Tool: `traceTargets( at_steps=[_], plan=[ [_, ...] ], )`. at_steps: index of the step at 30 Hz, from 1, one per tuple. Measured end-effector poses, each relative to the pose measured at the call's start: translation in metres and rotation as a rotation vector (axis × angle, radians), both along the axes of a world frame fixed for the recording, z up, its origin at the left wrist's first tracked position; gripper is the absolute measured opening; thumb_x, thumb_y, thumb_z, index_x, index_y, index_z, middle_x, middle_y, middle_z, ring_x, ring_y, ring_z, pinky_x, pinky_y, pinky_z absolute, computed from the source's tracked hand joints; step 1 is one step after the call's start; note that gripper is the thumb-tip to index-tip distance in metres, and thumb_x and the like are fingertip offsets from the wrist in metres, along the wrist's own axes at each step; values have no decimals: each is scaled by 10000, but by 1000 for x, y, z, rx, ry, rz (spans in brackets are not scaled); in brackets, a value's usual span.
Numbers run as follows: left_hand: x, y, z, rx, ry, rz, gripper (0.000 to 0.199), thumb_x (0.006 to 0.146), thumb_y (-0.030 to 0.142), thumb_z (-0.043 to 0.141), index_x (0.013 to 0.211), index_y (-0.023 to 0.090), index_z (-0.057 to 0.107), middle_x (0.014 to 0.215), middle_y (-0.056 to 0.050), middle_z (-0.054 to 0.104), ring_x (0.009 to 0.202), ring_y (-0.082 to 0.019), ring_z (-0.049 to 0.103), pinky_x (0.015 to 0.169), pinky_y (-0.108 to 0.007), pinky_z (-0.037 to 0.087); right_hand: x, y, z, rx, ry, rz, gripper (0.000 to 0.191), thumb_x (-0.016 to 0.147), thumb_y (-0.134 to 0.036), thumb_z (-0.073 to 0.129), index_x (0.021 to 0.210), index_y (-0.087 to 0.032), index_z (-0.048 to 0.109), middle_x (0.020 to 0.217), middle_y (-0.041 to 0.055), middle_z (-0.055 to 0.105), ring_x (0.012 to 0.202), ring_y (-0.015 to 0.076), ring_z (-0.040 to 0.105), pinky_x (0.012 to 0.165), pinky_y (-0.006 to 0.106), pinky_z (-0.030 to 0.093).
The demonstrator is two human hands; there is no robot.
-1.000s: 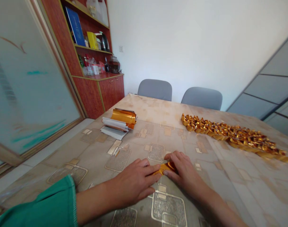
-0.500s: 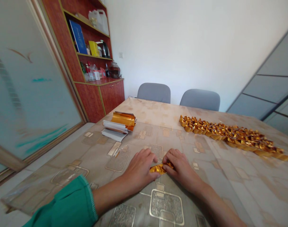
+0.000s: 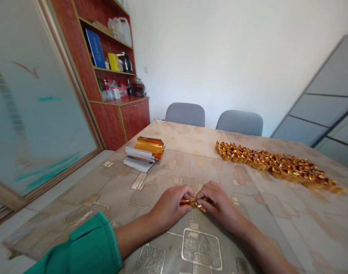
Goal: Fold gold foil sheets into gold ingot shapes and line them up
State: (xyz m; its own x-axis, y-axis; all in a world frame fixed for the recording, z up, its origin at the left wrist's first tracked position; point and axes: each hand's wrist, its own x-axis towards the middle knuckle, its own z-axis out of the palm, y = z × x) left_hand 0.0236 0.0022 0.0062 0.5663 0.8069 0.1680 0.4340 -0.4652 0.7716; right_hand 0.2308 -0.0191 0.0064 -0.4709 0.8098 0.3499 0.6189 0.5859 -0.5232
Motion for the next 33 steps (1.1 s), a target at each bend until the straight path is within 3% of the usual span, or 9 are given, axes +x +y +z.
traceTargets(
  at_steps=[3,6,9,15,19,21,24,30,33],
  plan=[
    [-1,1,1,52,-44,26,25,797,172,678,818,173,665,747,9,653,714,-151,577,665,-242,382,-3,-4,5,69,42,0,148,946,-177,585,810,-220,625,773,2,656,812,189,558,804,353,350],
    [-2,1,4,97,-64,27,104,827,197,656,730,167,677,701,1,653,681,-148,566,651,-246,368,-3,-6,10,56,101,-18,162,924,-209,631,766,-227,659,722,-8,664,764,181,564,802,357,350],
    [-2,1,8,67,-114,31,127,839,214,640,734,162,691,685,-3,656,650,-141,558,631,-244,365,6,-4,13,-53,241,-116,186,873,-302,699,702,-231,692,682,-6,666,702,180,569,745,346,367],
    [1,2,10,-195,-316,140,149,785,267,652,691,151,659,630,0,612,592,-139,528,569,-237,370,28,5,17,-259,596,-289,333,771,-516,732,641,-214,679,622,3,595,624,176,520,633,320,390],
    [8,5,10,-404,-595,263,236,754,376,704,712,156,631,632,19,585,585,-120,495,552,-217,357,20,2,15,-327,750,-295,411,891,-595,564,806,-207,672,716,23,610,695,180,544,681,323,419],
    [15,3,11,-485,-716,302,288,727,421,744,732,155,631,655,18,600,604,-116,501,570,-212,370,9,-1,13,-459,841,-237,390,858,-585,628,910,-201,672,769,27,628,703,171,539,677,310,417],
    [28,-2,13,-556,-813,278,329,706,451,780,746,155,642,695,6,628,647,-122,528,616,-219,401,-8,-5,12,-556,881,-102,416,748,-574,753,890,-190,682,785,30,630,720,175,547,674,301,425],
    [51,-6,11,-695,-813,170,359,648,432,837,683,149,618,642,17,598,622,-107,519,618,-214,397,-9,-6,12,-554,1086,-261,377,723,-527,793,744,-184,637,674,-8,599,621,142,517,622,271,411],
    [55,-2,6,-777,-768,125,357,634,413,843,707,150,614,608,27,579,554,-87,477,556,-205,353,-1,-5,6,-543,1084,-261,383,722,-497,806,687,-183,589,624,-31,558,580,123,482,577,253,380]
  ],
)
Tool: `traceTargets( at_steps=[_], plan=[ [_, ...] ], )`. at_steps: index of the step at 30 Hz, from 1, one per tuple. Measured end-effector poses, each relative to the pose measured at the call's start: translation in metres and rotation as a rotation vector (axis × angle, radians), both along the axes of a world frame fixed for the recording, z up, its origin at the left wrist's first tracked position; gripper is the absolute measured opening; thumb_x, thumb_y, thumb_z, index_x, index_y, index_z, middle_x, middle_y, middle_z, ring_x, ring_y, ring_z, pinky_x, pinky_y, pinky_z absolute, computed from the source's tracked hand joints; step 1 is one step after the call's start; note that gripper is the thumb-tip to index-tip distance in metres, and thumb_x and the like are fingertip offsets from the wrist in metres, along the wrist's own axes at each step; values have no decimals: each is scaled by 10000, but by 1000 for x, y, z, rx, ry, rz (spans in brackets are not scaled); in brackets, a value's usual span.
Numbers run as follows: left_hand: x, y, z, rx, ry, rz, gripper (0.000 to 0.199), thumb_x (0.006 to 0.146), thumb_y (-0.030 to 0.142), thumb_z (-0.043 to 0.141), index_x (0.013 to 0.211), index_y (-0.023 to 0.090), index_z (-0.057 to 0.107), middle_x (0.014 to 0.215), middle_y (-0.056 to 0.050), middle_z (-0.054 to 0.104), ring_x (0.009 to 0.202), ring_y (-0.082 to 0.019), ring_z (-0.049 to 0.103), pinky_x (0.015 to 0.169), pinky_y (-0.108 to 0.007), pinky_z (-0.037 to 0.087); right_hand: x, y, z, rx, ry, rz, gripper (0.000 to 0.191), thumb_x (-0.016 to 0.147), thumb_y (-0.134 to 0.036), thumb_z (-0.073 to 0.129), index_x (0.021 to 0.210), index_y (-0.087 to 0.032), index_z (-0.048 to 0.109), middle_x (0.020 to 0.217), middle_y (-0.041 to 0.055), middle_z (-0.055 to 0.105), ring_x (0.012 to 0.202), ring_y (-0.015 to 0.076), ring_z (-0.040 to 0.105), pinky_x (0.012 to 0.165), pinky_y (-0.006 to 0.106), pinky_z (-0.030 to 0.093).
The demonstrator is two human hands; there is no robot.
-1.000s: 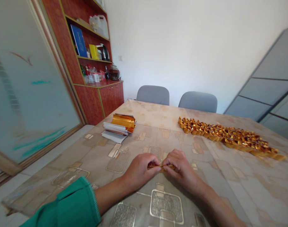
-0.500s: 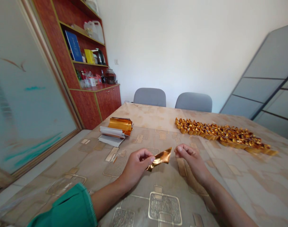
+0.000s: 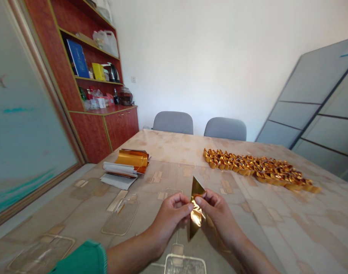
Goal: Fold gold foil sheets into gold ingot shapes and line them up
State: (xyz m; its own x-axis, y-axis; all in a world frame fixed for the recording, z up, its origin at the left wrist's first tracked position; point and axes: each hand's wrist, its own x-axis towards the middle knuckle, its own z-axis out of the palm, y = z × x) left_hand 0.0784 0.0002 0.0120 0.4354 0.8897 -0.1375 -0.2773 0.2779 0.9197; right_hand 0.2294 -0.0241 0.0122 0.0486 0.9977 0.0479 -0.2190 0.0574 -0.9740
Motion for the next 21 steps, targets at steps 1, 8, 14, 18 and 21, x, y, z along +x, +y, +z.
traceTargets(
  at_steps=[1,8,14,18,21],
  plan=[
    [0,1,-2,-3,10,-16,355,625,403,846,720,146,619,613,23,586,545,-84,473,546,-204,345,2,0,-3,-5,3,14,383,723,-485,810,680,-183,579,623,-33,555,575,120,477,570,251,376],
    [-9,-1,-5,-30,11,59,326,637,371,824,684,152,588,598,28,558,547,-86,468,550,-211,363,-3,-1,-9,-24,-84,76,395,706,-508,819,725,-181,599,621,-40,540,575,111,451,556,245,343],
    [-13,-3,-5,-26,12,63,329,647,374,823,708,149,591,640,17,578,557,-86,478,549,-213,387,-5,-6,-13,-35,-102,64,370,733,-449,818,638,-183,579,595,-34,548,560,113,458,546,251,334],
    [-13,0,-5,-7,30,22,357,640,399,833,758,135,624,656,0,613,552,-95,516,543,-220,410,-2,-6,-11,-63,-93,97,350,720,-452,829,671,-184,608,610,-16,607,564,127,511,557,258,358],
    [-14,3,-4,-14,49,45,359,647,407,835,717,134,612,600,4,611,529,-91,521,535,-210,404,0,-5,-7,-106,-73,183,371,721,-504,814,744,-181,633,664,8,659,601,143,563,587,262,379]
  ],
)
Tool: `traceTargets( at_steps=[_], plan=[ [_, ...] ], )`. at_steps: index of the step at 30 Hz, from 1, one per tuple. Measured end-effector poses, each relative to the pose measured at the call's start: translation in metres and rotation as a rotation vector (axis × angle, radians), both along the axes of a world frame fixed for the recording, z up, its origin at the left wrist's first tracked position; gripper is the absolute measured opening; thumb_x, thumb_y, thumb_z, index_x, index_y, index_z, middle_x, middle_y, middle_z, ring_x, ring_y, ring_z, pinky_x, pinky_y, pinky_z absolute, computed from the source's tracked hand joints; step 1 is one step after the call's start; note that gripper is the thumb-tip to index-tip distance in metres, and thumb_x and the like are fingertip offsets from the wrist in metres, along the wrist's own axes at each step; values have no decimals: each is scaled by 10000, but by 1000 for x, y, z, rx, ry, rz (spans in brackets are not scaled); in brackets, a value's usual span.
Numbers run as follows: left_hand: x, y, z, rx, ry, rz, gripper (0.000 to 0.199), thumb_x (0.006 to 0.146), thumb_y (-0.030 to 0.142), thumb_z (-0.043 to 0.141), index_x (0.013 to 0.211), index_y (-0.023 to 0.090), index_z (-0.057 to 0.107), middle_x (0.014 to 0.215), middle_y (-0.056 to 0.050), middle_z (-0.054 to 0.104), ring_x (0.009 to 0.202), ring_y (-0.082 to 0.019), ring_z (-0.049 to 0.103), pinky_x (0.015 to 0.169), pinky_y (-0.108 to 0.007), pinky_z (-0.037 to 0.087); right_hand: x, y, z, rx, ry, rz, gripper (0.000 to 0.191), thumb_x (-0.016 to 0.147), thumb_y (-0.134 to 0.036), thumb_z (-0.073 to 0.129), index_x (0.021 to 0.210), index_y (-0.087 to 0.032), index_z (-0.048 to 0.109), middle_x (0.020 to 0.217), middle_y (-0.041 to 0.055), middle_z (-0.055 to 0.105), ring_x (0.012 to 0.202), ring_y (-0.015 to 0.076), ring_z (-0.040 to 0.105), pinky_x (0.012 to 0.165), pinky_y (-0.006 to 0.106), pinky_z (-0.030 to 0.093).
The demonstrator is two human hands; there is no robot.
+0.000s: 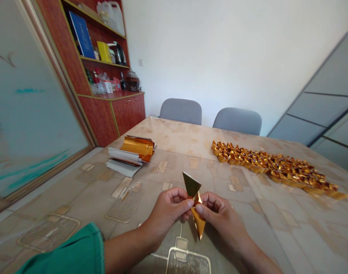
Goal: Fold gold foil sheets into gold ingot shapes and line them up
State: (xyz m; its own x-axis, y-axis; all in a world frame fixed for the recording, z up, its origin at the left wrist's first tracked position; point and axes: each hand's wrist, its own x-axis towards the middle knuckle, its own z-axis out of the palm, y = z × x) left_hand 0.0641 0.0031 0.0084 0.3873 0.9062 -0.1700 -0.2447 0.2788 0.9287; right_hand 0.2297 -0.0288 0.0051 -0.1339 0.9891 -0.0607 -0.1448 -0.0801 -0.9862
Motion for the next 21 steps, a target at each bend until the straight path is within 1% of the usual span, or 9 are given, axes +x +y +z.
traceTargets(
  at_steps=[5,8,10,12,15,17,19,21],
  plan=[
    [-3,3,2,-6,-11,54,368,614,396,857,684,133,610,594,7,620,526,-77,513,525,-191,382,6,2,-3,-57,-60,-9,443,677,-529,836,663,-170,578,580,-32,576,520,93,442,526,229,274],
    [-2,3,3,18,0,89,363,616,394,853,691,131,615,593,5,622,534,-81,520,534,-195,386,6,3,-4,-13,-69,-35,407,693,-503,832,696,-172,597,619,-27,586,553,100,449,542,234,294],
    [-2,3,3,33,-3,108,363,618,394,851,687,134,606,588,11,613,535,-83,520,535,-197,384,3,2,-2,44,-97,-61,388,711,-492,822,688,-179,594,620,-31,570,565,107,451,546,240,311],
    [-2,2,4,30,-22,106,369,617,391,852,678,141,589,586,18,605,534,-82,516,535,-198,378,2,2,3,74,-107,-56,392,713,-502,815,680,-187,584,620,-31,561,567,113,456,547,245,327],
    [-5,3,4,-10,-65,91,371,617,382,852,679,154,566,582,29,604,522,-76,504,535,-198,370,7,1,12,77,-114,-26,359,773,-532,750,778,-195,624,647,-14,589,587,131,490,557,254,363],
    [-7,4,4,-45,-91,101,360,617,367,851,693,156,570,598,29,615,532,-75,509,552,-198,378,14,0,15,109,-152,-73,321,832,-521,690,882,-207,644,661,-9,597,607,145,509,563,260,382],
    [-8,5,5,-75,-107,109,345,611,350,853,703,153,585,618,27,625,554,-75,520,575,-198,388,19,0,16,191,-221,-127,266,837,-461,700,947,-225,645,682,-14,592,628,154,522,565,264,396],
    [-9,4,6,-96,-119,95,336,608,342,855,706,150,597,628,25,626,568,-76,525,588,-200,389,20,-1,16,312,-322,-105,225,839,-350,710,1027,-244,646,762,-5,621,688,166,556,616,282,435]
  ],
)
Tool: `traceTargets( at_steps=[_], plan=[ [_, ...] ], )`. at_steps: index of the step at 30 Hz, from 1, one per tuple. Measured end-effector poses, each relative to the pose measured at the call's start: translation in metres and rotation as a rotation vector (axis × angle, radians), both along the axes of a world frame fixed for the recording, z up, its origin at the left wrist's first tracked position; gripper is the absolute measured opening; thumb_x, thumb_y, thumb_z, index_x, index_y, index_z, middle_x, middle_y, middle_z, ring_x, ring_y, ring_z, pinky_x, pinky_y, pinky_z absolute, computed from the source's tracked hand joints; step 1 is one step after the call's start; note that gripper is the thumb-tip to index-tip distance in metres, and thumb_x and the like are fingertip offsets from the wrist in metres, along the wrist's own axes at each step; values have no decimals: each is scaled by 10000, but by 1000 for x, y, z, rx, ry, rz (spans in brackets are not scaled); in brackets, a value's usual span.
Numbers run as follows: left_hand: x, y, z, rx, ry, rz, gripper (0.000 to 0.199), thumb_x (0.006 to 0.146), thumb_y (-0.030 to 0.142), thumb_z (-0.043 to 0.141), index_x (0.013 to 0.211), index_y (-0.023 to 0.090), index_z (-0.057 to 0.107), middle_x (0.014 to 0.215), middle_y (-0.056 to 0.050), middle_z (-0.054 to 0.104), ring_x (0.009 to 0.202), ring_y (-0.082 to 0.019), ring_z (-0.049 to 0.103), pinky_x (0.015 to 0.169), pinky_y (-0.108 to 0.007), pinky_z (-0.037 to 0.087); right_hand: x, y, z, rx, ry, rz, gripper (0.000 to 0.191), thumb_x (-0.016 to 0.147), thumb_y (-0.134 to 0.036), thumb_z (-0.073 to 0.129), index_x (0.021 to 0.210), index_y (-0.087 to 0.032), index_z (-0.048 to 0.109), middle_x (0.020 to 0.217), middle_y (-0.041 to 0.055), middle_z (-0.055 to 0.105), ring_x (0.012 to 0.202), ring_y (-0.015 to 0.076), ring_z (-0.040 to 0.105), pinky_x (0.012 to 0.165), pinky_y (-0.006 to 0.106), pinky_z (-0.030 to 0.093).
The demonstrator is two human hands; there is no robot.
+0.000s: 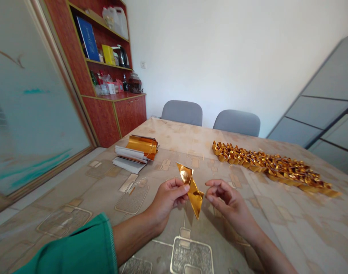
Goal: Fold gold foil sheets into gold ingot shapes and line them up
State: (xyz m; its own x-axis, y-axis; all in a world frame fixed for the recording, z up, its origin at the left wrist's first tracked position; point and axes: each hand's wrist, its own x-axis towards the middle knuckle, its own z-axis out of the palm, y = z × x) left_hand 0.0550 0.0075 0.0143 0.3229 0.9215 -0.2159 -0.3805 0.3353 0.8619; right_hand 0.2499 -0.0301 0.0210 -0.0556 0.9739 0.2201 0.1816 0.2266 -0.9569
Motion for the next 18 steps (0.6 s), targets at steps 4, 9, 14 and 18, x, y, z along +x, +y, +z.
traceTargets(
  at_steps=[4,9,14,18],
  plan=[
    [1,-4,2,-32,-25,-36,339,602,343,861,699,150,600,632,25,626,562,-74,519,581,-204,380,-8,-4,1,224,-251,142,295,852,-155,669,1116,-285,652,936,17,680,783,175,589,740,322,477],
    [3,-9,2,-58,-12,-79,354,582,341,876,694,150,600,615,18,635,539,-71,521,556,-202,359,-8,-4,4,363,-329,203,84,912,-213,656,950,-276,695,852,22,687,793,190,616,701,322,476],
    [2,-8,4,-43,11,-86,363,581,357,878,700,149,606,630,2,653,560,-81,536,558,-210,355,3,-1,8,434,-371,213,129,924,-251,650,976,-316,748,830,33,695,781,206,618,670,335,473],
    [1,-8,6,-12,23,-73,343,591,343,872,687,149,606,615,10,639,557,-81,521,560,-218,349,6,0,13,515,-429,242,206,933,-228,636,1042,-357,754,826,30,716,749,207,610,685,357,458]
  ],
)
